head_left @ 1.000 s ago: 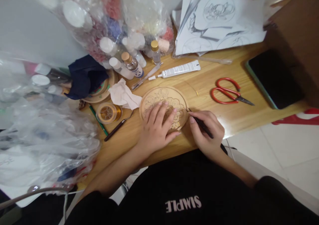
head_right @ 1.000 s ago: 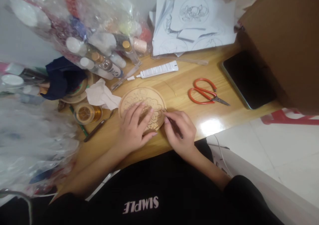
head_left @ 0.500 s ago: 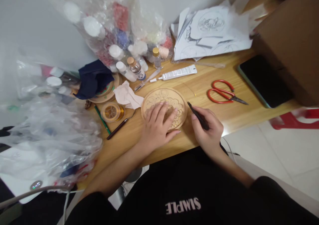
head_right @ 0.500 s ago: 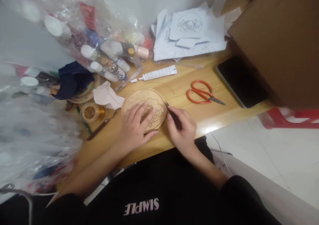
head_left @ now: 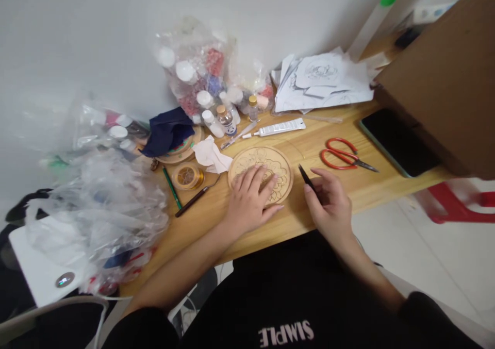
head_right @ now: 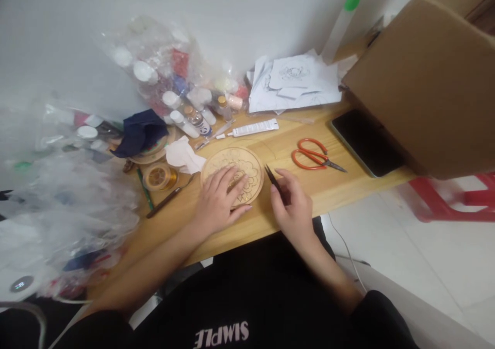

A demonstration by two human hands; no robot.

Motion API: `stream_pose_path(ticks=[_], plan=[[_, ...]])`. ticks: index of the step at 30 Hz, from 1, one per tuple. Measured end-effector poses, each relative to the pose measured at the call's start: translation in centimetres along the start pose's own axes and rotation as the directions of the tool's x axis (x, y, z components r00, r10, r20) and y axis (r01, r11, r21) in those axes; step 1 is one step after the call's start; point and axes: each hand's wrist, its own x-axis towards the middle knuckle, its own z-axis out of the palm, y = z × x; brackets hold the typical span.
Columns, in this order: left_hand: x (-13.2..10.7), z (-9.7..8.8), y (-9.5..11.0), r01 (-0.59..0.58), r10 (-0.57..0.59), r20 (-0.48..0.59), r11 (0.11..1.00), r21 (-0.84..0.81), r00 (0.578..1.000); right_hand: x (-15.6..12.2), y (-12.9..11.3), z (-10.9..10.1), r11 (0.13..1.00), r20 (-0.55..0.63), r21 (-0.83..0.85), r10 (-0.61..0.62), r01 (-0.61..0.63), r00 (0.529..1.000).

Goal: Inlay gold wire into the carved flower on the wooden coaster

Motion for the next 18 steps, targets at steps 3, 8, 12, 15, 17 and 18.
stream_pose_path(ticks=[3,8,12,15,17,18], plan=[[0.05,-0.05,0.02,0.007,-0.007,0.014,1.0,0.0,1.0,-0.07,-0.55,-0.26,0.98,0.081,-0.172,-0.092,0.105,0.992],[0.16,-0.12,0.0,0.017,-0.017,0.018,1.0,-0.002,1.0,0.21,-0.92,0.08,0.95,0.088,-0.246,-0.176,0.193,0.98],[0.19,-0.1,-0.08,0.019,-0.019,0.021,1.0,-0.004,1.0,0.22,-0.87,0.4,0.937,0.082,-0.279,-0.197,0.213,0.977],[0.21,-0.09,-0.13,0.019,-0.019,0.024,1.0,-0.001,1.0,0.2,-0.91,0.45,0.931,0.084,-0.291,-0.205,0.221,0.975],[0.23,-0.1,-0.12,0.021,-0.021,0.031,1.0,-0.001,0.999,0.24,-0.96,0.43,0.934,0.083,-0.29,-0.194,0.21,0.978],[0.25,-0.12,-0.11,0.022,-0.022,0.037,1.0,-0.002,0.999,0.27,-0.99,0.42,0.935,0.082,-0.289,-0.188,0.204,0.979]])
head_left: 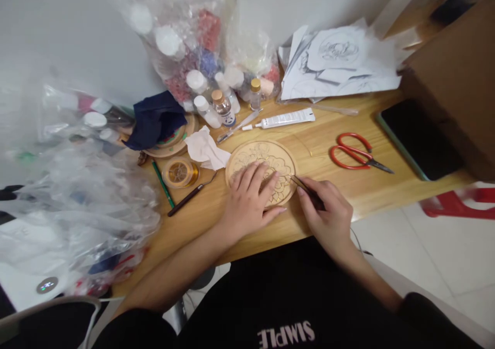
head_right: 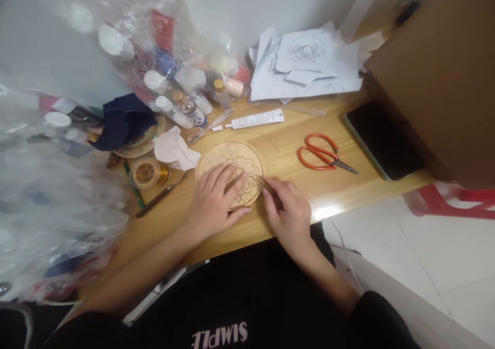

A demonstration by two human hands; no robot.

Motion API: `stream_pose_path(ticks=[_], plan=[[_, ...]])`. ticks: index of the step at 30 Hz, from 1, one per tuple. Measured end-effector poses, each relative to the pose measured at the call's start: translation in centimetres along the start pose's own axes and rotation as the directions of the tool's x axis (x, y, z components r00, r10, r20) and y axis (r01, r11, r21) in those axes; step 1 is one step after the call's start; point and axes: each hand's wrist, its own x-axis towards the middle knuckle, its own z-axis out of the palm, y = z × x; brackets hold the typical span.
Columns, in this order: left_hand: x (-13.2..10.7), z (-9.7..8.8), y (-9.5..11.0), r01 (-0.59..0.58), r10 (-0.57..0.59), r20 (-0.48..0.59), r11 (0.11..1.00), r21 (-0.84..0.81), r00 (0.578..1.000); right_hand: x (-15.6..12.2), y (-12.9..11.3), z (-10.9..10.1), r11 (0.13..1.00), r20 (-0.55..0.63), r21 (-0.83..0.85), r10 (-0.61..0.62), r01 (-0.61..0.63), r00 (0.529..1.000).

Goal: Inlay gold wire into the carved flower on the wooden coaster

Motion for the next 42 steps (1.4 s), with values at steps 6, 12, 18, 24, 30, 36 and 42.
stream_pose_path(ticks=[6,12,18,24,30,36,42], plan=[[0.05,-0.13,0.07,0.012,-0.011,0.059,1.0,-0.005,0.998,0.1,-0.04,-0.06,1.0,0.011,0.006,0.021,-0.022,1.0],[0.1,-0.17,0.07,0.001,-0.002,0.057,1.0,0.013,0.998,-0.01,0.04,-0.2,0.997,0.003,0.004,0.08,-0.08,0.997],[0.26,-0.32,0.21,0.007,-0.008,0.05,0.999,0.034,0.999,0.33,0.02,-0.24,0.999,0.032,-0.013,0.052,-0.051,0.998],[0.27,-0.24,0.24,0.012,-0.013,0.033,0.999,0.035,0.999,0.4,-0.08,-0.15,0.997,0.016,-0.027,0.07,-0.069,0.997],[0.11,-0.19,0.15,0.021,-0.022,0.045,1.0,0.018,0.999,0.47,-0.11,-0.1,0.997,0.026,-0.011,0.075,-0.075,0.997],[0.17,-0.25,0.11,0.024,-0.024,0.051,1.0,0.005,0.998,0.43,-0.03,-0.03,0.996,0.018,-0.009,0.085,-0.085,0.996],[0.22,-0.36,0.15,0.021,-0.02,0.121,1.0,-0.009,0.992,0.57,-0.29,-0.17,0.998,0.064,-0.036,0.047,-0.045,0.997]])
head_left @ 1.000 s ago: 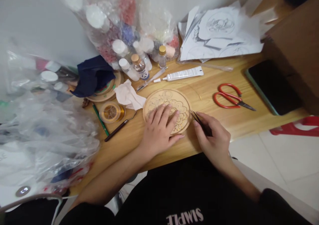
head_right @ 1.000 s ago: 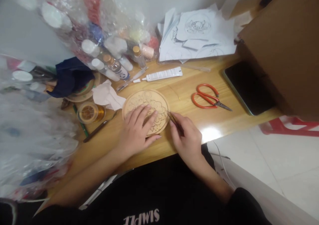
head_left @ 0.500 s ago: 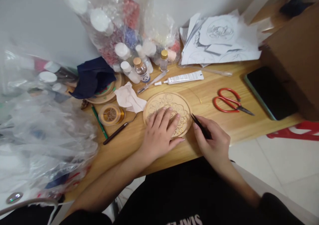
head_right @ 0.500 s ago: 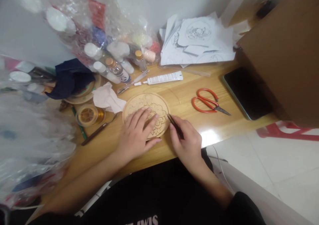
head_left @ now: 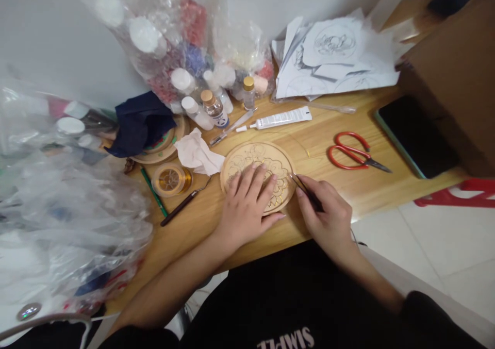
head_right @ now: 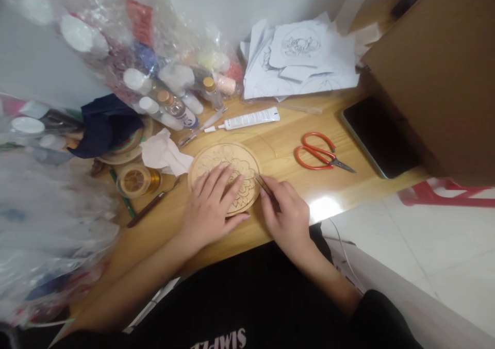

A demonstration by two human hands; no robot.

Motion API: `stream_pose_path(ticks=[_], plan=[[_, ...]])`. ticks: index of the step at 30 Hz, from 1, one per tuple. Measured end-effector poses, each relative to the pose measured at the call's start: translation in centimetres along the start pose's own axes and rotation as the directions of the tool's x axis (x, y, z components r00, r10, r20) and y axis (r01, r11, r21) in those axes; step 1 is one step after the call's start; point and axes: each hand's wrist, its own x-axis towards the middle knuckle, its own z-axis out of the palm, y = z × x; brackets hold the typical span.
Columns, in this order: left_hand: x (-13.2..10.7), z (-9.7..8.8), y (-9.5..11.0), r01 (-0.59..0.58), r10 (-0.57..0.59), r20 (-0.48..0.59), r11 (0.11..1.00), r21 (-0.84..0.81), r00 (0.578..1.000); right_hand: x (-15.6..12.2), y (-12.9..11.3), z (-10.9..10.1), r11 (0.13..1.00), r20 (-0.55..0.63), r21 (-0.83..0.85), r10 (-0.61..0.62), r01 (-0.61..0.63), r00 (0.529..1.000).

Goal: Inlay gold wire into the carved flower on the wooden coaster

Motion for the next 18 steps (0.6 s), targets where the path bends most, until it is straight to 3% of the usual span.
stream_pose_path(ticks=[18], plan=[[0.0,-0.04,0.03,-0.008,0.008,0.031,1.0,0.017,0.999,-0.17,-0.15,0.29,0.997,0.007,-0.052,-0.05,0.05,0.999]])
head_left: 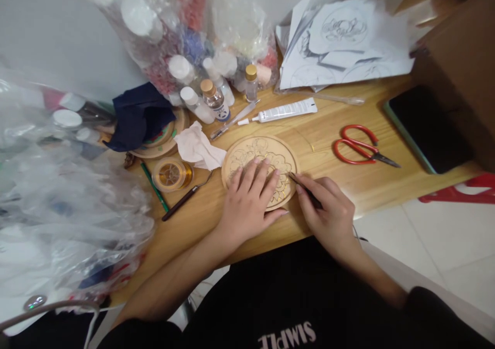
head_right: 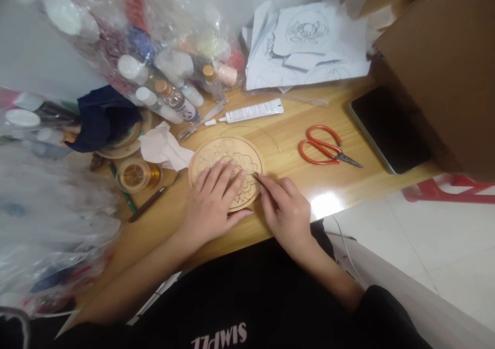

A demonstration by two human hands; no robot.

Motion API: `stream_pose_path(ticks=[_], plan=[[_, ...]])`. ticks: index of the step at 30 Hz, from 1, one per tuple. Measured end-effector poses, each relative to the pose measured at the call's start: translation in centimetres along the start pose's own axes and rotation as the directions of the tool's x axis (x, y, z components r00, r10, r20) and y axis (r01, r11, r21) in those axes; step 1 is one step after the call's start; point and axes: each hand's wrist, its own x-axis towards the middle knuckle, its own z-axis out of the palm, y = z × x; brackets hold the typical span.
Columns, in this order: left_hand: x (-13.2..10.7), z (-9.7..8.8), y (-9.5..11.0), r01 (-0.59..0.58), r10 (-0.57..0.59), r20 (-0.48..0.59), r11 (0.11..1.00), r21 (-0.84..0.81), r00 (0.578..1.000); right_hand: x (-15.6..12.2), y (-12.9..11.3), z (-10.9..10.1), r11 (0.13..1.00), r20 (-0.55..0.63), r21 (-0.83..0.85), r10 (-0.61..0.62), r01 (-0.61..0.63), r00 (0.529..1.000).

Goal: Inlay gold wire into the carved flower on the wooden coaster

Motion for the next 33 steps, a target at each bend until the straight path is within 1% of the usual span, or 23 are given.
stream_pose_path(ticks=[4,10,17,24,29,33], plan=[[0.03,-0.02,0.02,0.004,-0.004,0.01,1.0,-0.009,1.0,-0.02,-0.02,0.04,1.0,0.007,-0.002,0.001,-0.001,1.0],[0.01,-0.05,0.0,-0.005,0.006,-0.002,1.0,0.018,1.0,0.0,-0.01,0.19,1.0,-0.005,-0.018,-0.015,0.015,1.0],[-0.01,0.0,-0.11,-0.007,0.007,0.005,1.0,0.006,1.0,-0.08,0.01,0.23,1.0,-0.002,-0.007,0.008,-0.008,1.0],[-0.01,0.09,-0.11,-0.012,0.013,-0.016,1.0,0.023,1.0,0.01,-0.06,0.3,0.999,-0.014,-0.041,-0.014,0.014,1.0],[-0.02,0.16,-0.15,-0.021,0.022,-0.031,0.999,0.029,0.999,-0.05,-0.04,0.36,0.999,-0.028,-0.031,-0.033,0.032,0.999],[-0.01,0.1,-0.21,-0.026,0.027,-0.024,0.999,0.027,0.999,-0.07,-0.03,0.35,0.999,-0.028,-0.036,-0.032,0.031,0.999]])
